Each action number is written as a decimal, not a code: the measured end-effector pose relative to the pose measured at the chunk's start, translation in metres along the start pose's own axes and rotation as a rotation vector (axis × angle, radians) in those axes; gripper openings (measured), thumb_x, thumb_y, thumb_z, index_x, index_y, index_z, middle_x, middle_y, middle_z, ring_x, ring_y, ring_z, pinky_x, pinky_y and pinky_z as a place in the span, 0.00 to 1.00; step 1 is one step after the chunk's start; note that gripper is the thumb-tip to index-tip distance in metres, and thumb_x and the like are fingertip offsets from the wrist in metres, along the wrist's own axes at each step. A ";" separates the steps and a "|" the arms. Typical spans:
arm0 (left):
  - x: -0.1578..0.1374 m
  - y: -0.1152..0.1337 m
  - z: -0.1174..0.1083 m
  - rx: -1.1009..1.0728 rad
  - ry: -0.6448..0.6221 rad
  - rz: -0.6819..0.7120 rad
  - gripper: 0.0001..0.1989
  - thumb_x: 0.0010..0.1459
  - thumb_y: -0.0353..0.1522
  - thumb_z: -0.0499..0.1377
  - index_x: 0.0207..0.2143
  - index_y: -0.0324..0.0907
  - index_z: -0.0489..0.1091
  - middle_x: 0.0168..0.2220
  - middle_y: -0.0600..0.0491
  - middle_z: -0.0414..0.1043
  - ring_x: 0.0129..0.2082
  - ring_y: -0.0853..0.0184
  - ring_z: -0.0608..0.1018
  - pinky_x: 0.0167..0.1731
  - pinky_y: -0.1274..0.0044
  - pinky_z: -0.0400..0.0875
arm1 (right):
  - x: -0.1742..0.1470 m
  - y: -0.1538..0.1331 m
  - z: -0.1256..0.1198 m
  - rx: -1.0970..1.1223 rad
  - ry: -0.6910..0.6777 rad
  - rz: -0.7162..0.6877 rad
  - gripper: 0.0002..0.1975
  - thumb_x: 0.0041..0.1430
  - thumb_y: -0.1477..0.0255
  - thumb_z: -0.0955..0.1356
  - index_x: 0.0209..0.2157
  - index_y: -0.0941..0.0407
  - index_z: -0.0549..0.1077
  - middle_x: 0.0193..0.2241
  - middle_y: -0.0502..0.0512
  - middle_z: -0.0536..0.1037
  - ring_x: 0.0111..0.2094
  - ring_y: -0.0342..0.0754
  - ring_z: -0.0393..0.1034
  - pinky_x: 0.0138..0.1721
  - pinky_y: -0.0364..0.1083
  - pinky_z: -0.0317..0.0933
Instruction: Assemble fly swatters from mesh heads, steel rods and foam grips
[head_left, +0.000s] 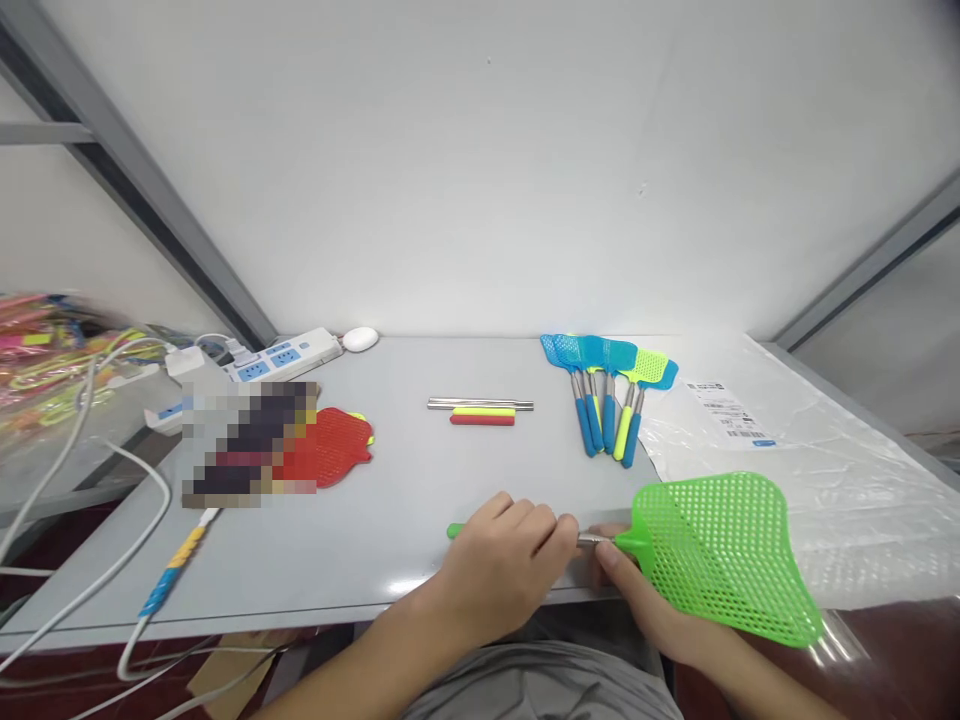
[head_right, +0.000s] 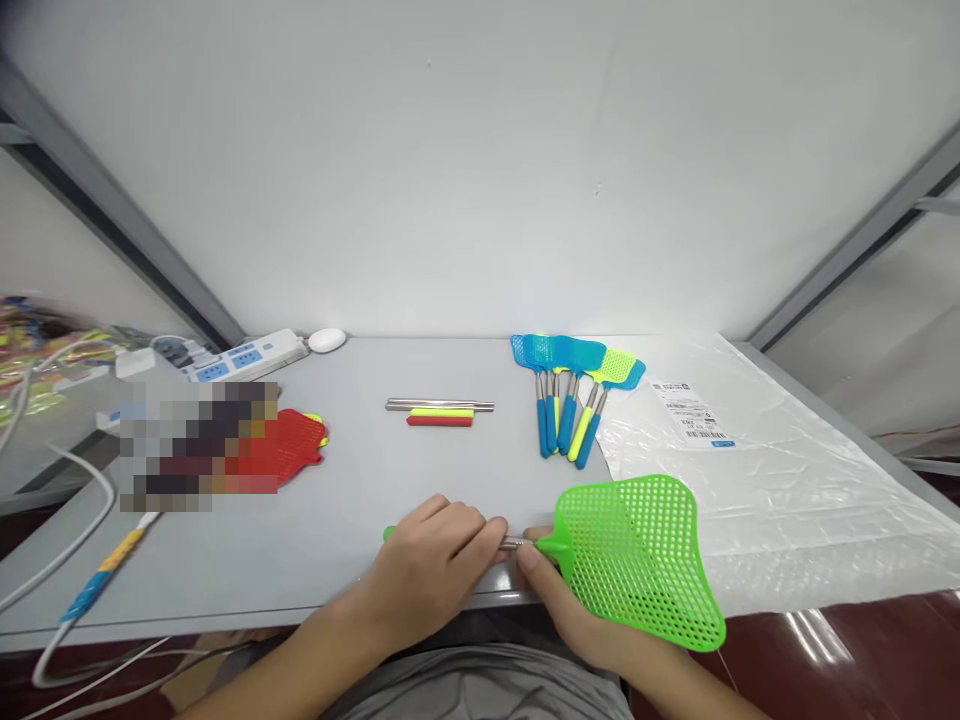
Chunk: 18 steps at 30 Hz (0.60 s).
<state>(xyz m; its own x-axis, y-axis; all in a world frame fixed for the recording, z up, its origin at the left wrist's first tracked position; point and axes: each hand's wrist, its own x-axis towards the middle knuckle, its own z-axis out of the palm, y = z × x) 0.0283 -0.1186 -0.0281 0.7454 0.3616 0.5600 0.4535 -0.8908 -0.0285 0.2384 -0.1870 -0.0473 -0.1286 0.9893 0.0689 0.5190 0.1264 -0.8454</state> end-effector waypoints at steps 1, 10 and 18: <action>-0.001 0.001 0.001 -0.002 -0.001 0.004 0.07 0.64 0.30 0.53 0.43 0.39 0.67 0.26 0.56 0.65 0.24 0.67 0.62 0.28 0.72 0.53 | 0.001 -0.002 0.000 -0.007 -0.006 -0.002 0.21 0.68 0.58 0.59 0.26 0.53 0.70 0.24 0.50 0.70 0.29 0.47 0.64 0.36 0.46 0.58; 0.000 0.000 0.003 0.023 -0.029 -0.001 0.14 0.66 0.28 0.52 0.53 0.35 0.63 0.29 0.55 0.69 0.25 0.67 0.68 0.29 0.72 0.55 | 0.014 -0.012 0.005 0.336 0.081 0.170 0.28 0.68 0.55 0.58 0.19 0.55 0.71 0.18 0.48 0.63 0.22 0.43 0.56 0.28 0.44 0.53; 0.001 0.000 0.005 0.054 -0.089 -0.039 0.06 0.68 0.31 0.49 0.37 0.43 0.64 0.23 0.58 0.66 0.20 0.67 0.67 0.26 0.72 0.54 | 0.010 -0.003 0.012 0.443 0.267 0.153 0.28 0.66 0.55 0.60 0.16 0.54 0.67 0.16 0.46 0.57 0.20 0.43 0.51 0.26 0.45 0.48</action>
<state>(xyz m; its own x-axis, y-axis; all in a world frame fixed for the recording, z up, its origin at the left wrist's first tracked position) 0.0320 -0.1166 -0.0318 0.7659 0.4211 0.4858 0.5071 -0.8602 -0.0537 0.2251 -0.1783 -0.0509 0.1700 0.9854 0.0106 0.1009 -0.0067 -0.9949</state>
